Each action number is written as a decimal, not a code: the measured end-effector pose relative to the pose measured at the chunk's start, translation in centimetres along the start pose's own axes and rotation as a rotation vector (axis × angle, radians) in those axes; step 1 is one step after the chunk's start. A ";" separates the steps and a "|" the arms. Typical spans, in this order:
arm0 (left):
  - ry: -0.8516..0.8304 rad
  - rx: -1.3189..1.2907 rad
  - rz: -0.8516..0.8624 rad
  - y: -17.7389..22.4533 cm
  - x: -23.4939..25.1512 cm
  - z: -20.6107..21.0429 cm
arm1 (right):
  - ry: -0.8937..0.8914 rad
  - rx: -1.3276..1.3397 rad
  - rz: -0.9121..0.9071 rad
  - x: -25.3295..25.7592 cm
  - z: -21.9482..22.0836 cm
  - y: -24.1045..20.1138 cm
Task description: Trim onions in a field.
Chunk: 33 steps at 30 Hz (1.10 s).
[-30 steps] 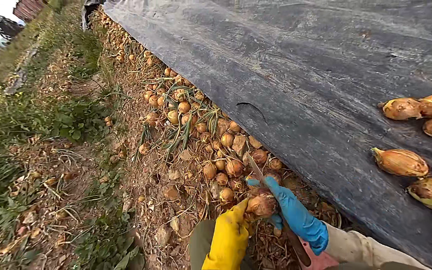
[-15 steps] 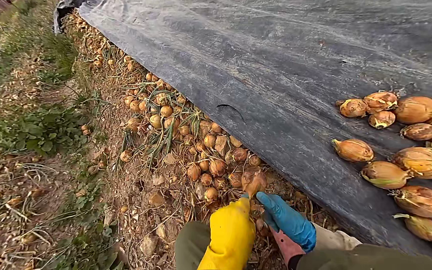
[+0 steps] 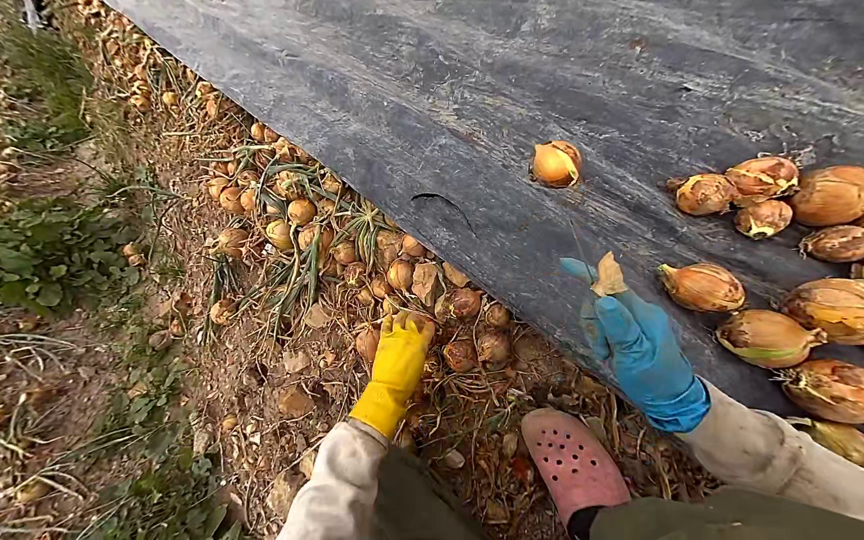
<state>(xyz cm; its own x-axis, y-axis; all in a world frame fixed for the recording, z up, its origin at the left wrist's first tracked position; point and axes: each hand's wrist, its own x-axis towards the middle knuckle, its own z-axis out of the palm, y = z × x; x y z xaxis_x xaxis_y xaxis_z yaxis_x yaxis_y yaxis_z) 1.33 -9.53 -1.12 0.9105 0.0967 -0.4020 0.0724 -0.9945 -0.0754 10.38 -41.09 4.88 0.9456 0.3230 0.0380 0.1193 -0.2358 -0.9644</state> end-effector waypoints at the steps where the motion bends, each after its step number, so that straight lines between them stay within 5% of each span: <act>1: -0.033 0.048 0.063 -0.8 1.7 0.9 | -0.041 0.027 0.079 -0.8 0.6 0.5; 5: -0.130 -0.009 0.113 -2.7 4.2 1.1 | -0.178 -0.003 0.190 -4.3 2.4 4.1; 10: 0.184 -0.676 -0.094 -1.2 -1.9 -4.5 | -0.333 -0.178 0.266 -5.8 4.4 4.7; 14: 0.360 -0.979 -0.128 3.8 -7.7 -8.2 | -0.452 0.216 0.359 -4.8 7.7 1.8; 17: 0.313 -0.880 -0.094 6.9 -10.8 -8.5 | -0.367 0.539 0.319 -5.1 9.8 -1.0; 21: 0.099 -0.805 -0.179 8.0 -14.2 -8.3 | -0.350 0.358 0.075 -5.9 9.8 -0.5; 24: -0.085 -1.277 -0.208 8.0 -15.5 -6.9 | -0.224 -0.116 -0.440 -6.1 8.9 0.6; 26: -0.143 -1.493 -0.218 7.8 -16.1 -6.5 | -0.124 -0.227 -0.629 -5.8 7.9 0.3; 30: -0.035 -1.546 -0.220 7.6 -16.3 -7.5 | -0.135 0.003 -0.150 -6.7 6.1 1.9; 33: 0.131 -1.310 -0.204 9.0 -15.6 -9.1 | -0.420 -0.204 0.201 -7.2 5.4 4.1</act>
<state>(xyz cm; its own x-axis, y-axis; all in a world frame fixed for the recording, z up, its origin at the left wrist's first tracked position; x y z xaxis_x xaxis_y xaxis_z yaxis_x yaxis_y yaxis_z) -8.47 -20.37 12.79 0.8634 0.3168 -0.3927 0.4796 -0.2737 0.8337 2.42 -39.45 -0.78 0.7578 0.5835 -0.2920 0.0437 -0.4918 -0.8696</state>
